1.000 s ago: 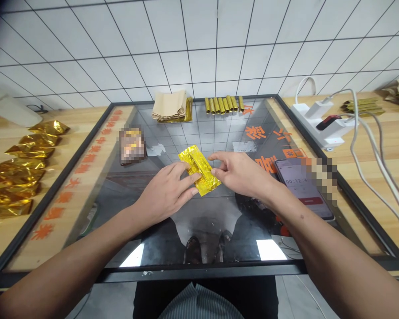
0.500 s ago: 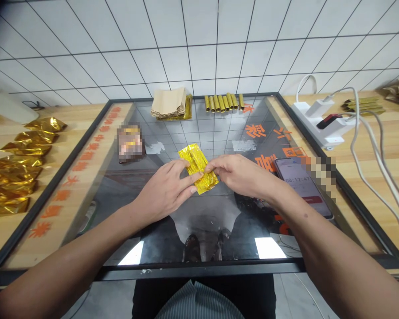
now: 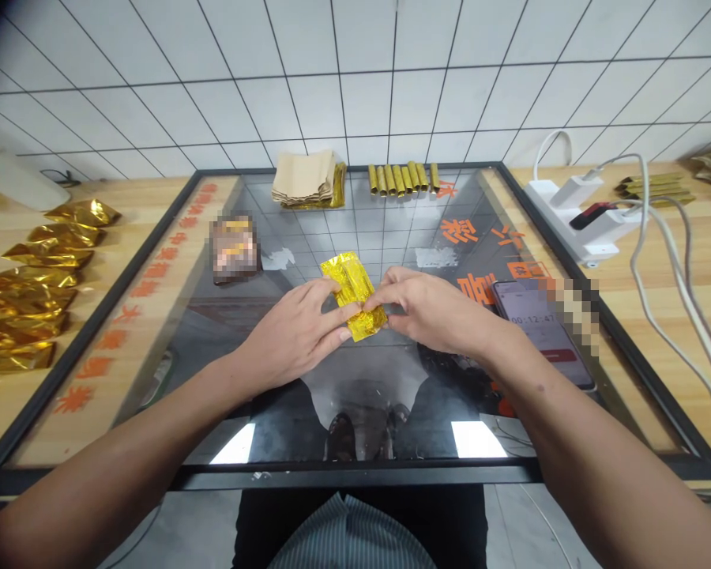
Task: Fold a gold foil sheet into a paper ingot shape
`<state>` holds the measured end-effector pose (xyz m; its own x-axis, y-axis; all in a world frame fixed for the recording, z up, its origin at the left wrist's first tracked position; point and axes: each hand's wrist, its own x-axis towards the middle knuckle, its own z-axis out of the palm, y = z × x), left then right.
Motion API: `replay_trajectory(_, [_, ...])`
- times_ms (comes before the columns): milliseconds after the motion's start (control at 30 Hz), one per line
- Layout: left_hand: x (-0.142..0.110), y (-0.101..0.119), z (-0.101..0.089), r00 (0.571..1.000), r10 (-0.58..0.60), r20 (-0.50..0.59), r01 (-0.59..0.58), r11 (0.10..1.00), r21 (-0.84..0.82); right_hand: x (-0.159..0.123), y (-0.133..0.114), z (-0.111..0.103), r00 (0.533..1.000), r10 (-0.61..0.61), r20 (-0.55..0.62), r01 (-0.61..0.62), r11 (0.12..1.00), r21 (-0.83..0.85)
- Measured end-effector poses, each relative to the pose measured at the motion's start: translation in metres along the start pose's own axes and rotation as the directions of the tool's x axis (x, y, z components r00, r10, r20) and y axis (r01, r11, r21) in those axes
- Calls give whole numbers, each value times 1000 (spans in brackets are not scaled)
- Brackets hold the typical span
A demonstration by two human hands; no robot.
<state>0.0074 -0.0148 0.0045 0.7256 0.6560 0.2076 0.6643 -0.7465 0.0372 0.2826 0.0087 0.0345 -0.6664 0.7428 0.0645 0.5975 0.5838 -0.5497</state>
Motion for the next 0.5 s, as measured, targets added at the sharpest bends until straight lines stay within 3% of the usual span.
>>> replay_trajectory(500, [-3,-10,8,997,37,-63,-41,997,-67,1,9,5,994,-97,-58,87,984,-157])
